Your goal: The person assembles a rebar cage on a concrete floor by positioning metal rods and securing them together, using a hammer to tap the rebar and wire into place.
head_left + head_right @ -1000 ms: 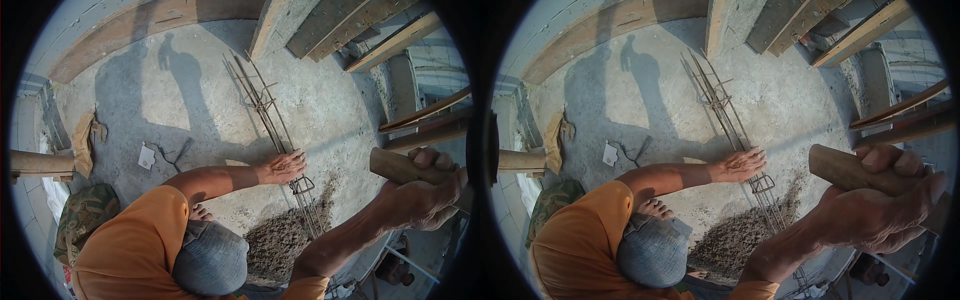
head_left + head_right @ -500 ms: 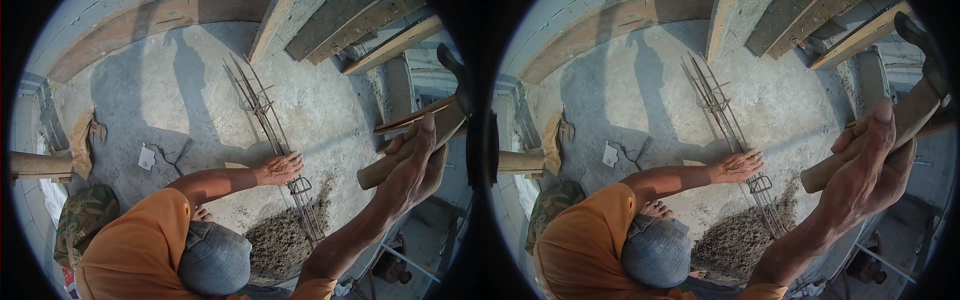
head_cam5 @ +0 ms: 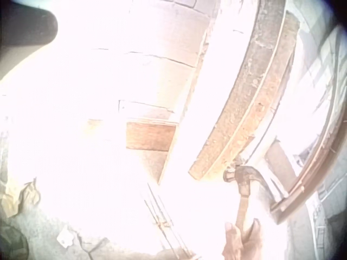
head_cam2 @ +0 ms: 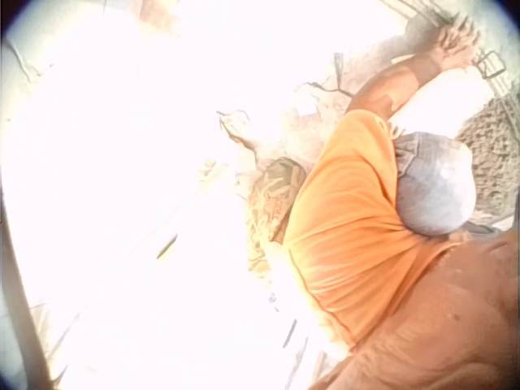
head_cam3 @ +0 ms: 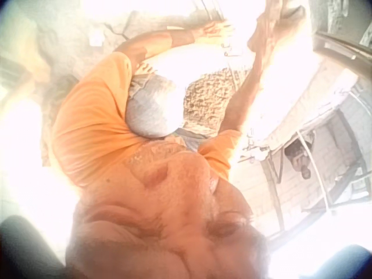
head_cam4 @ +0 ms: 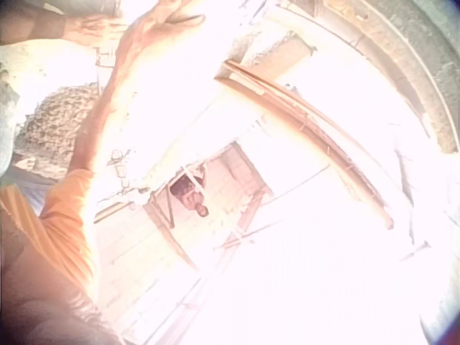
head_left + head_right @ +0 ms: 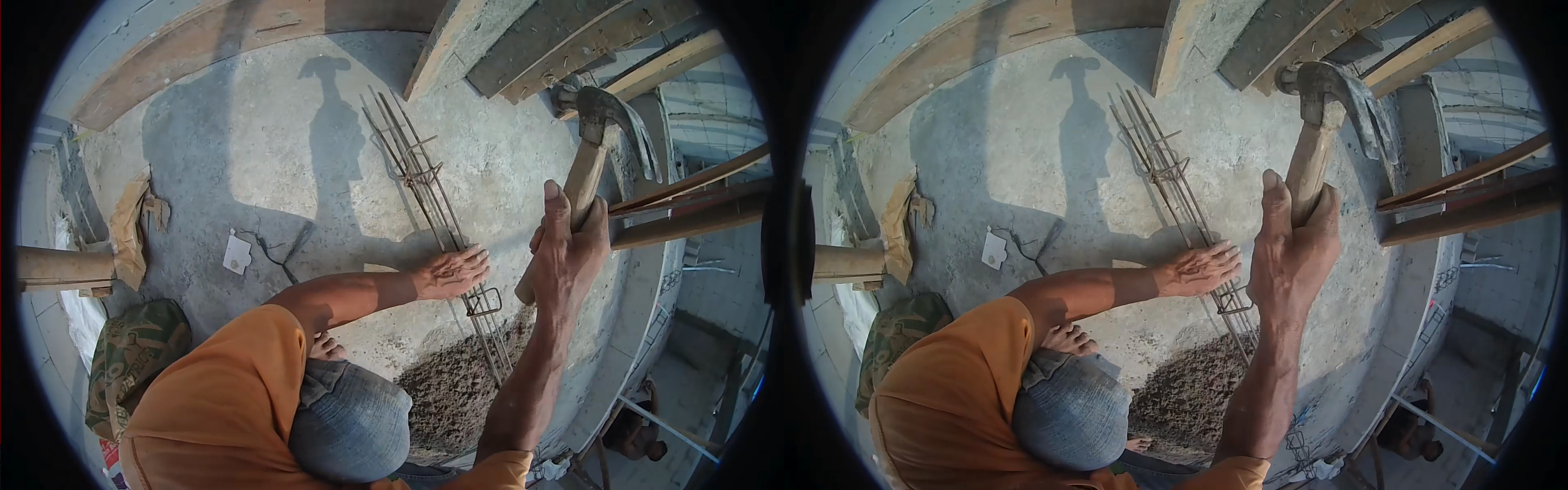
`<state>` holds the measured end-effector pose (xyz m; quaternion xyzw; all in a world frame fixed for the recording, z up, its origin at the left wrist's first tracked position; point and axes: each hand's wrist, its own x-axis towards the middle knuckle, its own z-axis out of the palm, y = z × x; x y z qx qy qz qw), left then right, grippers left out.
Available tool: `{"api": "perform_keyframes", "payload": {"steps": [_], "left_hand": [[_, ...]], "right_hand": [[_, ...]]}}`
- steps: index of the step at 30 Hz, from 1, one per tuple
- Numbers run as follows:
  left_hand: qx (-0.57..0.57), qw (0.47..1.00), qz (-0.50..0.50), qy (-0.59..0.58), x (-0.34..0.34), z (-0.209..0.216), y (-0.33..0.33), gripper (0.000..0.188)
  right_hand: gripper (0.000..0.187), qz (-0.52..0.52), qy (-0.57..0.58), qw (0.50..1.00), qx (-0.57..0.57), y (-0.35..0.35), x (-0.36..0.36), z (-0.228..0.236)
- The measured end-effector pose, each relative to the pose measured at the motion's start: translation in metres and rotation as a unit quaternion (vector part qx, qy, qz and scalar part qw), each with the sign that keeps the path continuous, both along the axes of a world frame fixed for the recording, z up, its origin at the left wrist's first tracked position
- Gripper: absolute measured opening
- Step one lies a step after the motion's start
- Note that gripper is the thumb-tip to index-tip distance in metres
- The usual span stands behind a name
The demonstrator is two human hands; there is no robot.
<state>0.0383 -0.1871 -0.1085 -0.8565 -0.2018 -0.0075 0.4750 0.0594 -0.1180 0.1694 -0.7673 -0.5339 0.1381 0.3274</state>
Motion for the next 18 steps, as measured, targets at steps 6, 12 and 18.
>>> {"api": "perform_keyframes", "payload": {"steps": [6, 12, 18], "left_hand": [[-0.035, 0.996, 0.073, 0.022, 0.02, -0.033, -0.001, 0.056], [0.648, 0.64, 0.124, 0.394, 0.005, -0.016, -0.012, 0.031], [0.641, 0.626, 0.314, 0.315, -0.017, 0.006, -0.011, 0.025]], "right_hand": [[0.029, -0.021, 0.122, 0.923, 0.364, 0.014, -0.025, 0.073], [0.028, 0.17, -0.166, 0.929, -0.284, -0.04, 0.022, -0.159], [0.028, 0.04, 0.002, 0.979, -0.201, -0.032, -0.005, -0.073]]}}
